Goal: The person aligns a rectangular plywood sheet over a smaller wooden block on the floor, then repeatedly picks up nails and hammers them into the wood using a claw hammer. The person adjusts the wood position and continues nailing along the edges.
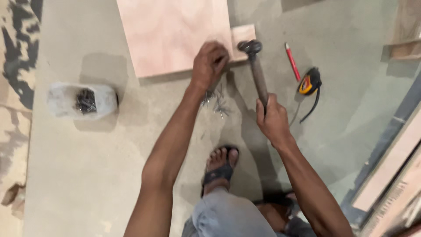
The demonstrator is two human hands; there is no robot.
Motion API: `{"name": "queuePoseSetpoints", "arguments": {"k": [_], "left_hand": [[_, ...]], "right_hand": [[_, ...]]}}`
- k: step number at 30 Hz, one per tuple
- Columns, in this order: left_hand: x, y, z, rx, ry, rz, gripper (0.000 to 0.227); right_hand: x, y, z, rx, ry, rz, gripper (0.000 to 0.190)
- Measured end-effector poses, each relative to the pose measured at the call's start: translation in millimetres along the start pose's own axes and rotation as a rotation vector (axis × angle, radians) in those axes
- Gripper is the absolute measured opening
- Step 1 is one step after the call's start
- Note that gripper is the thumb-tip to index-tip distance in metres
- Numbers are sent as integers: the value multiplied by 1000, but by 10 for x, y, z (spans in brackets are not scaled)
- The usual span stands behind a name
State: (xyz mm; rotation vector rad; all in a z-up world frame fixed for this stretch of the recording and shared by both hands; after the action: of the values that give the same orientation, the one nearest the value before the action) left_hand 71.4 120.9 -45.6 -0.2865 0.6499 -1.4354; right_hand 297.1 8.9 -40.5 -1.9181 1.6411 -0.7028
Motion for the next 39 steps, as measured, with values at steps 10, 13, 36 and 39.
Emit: {"name": "queuePoseSetpoints", "arguments": {"k": [10, 13, 36, 39], "left_hand": [[297, -229, -162, 54, -43, 37, 29], [540, -749, -429, 24, -244, 187, 41], [1015, -1795, -1343, -258, -331, 74, 82], [989, -1808, -1332, -303, -304, 81, 82]], "right_hand": [[542, -109, 575, 378, 131, -33, 39], [226, -172, 57, 329, -272, 228, 52], [-1681, 847, -520, 363, -402, -372, 97], [-1673, 825, -510, 354, -402, -369, 98]]}}
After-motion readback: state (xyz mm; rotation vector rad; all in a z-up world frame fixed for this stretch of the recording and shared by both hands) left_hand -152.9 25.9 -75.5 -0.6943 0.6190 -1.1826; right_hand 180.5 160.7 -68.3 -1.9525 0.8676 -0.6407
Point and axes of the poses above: each hand's wrist, its own x-axis away from the middle knuckle, its own y-axis out of the palm, z = x × y, the point moved 9 cm from there along -x, towards the middle knuckle, and after that the axes turned 3 degrees about z, right-handed, at the moved point
